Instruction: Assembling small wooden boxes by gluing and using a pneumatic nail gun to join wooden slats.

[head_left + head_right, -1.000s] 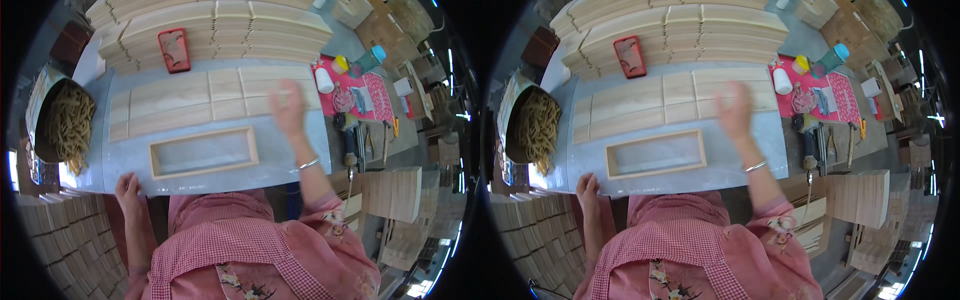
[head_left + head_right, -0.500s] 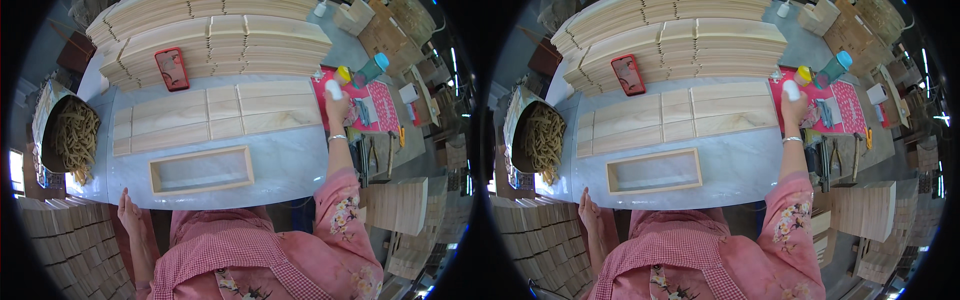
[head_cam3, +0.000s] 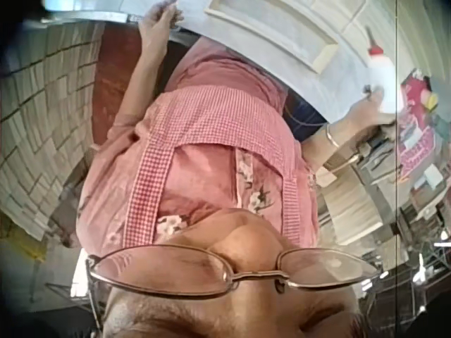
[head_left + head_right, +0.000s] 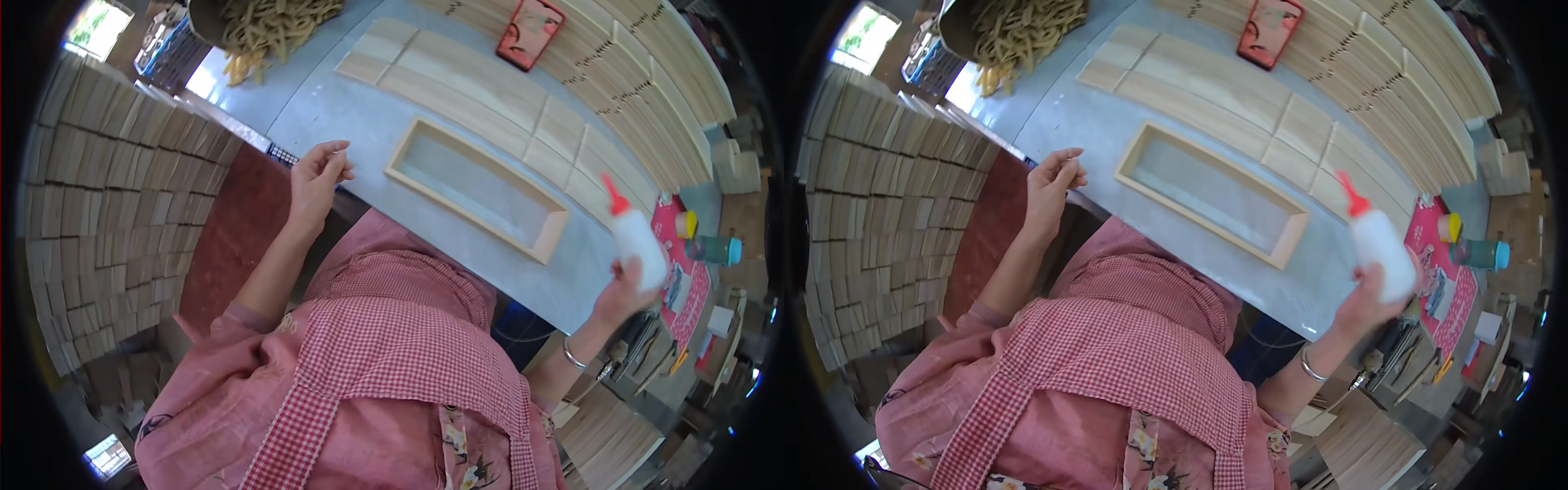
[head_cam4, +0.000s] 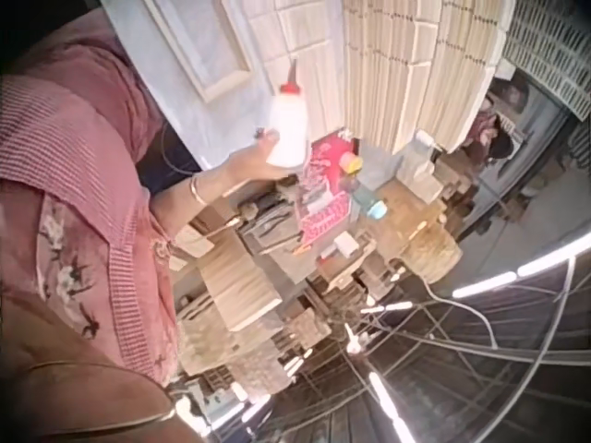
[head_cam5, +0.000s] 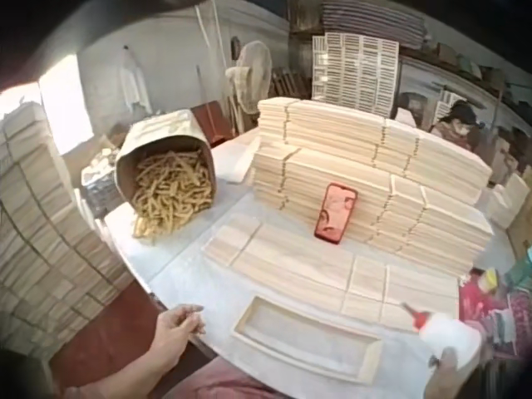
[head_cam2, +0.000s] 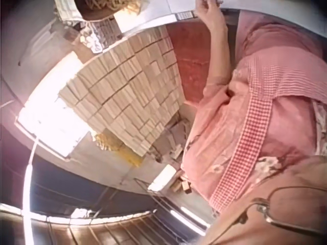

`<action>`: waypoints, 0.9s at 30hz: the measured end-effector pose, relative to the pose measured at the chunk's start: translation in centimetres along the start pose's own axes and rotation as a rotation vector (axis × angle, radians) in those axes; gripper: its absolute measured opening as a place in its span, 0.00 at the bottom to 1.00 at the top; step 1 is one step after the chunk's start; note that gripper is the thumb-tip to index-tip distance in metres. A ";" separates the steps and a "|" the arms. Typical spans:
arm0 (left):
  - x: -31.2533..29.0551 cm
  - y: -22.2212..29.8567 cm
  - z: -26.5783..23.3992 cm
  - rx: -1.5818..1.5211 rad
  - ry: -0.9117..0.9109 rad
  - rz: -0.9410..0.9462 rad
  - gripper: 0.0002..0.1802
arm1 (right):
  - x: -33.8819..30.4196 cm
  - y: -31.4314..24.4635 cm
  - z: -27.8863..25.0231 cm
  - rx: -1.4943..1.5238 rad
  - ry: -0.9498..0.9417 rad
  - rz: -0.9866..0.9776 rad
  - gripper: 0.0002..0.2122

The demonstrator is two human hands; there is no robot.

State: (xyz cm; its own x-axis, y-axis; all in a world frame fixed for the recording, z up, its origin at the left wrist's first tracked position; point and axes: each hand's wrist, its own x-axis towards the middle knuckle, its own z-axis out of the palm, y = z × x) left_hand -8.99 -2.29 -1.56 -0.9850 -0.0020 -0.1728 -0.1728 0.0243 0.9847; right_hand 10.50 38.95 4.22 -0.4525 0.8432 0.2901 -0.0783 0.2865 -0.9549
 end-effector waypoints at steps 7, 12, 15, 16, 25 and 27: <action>-1.3 -1.1 -0.9 0.207 -0.118 0.210 0.16 | -5.8 -2.3 10.2 -0.065 -0.466 -0.237 0.28; -1.4 -1.3 0.5 0.397 -0.139 0.434 0.19 | -8.0 -2.5 13.7 -0.020 -0.651 -0.158 0.29; -0.8 -1.8 1.4 0.436 -0.149 0.499 0.20 | -9.1 -2.6 15.0 0.056 -0.687 -0.097 0.30; -0.5 -2.1 1.6 0.428 -0.158 0.503 0.20 | -9.4 -2.7 15.4 0.077 -0.695 -0.077 0.30; 0.1 -3.3 2.4 0.378 -0.182 0.448 0.18 | -9.9 -2.1 16.6 0.045 -0.733 -0.221 0.30; 0.1 -3.1 2.4 0.374 -0.186 0.443 0.17 | -9.9 -1.9 16.8 0.035 -0.730 -0.257 0.29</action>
State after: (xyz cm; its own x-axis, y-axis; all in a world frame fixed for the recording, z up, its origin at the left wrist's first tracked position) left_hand -8.59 -0.01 -4.69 -0.9401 0.2629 0.2170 0.2993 0.3320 0.8945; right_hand 0.19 22.38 2.12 -0.8863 0.2355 0.3988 -0.2826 0.4073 -0.8685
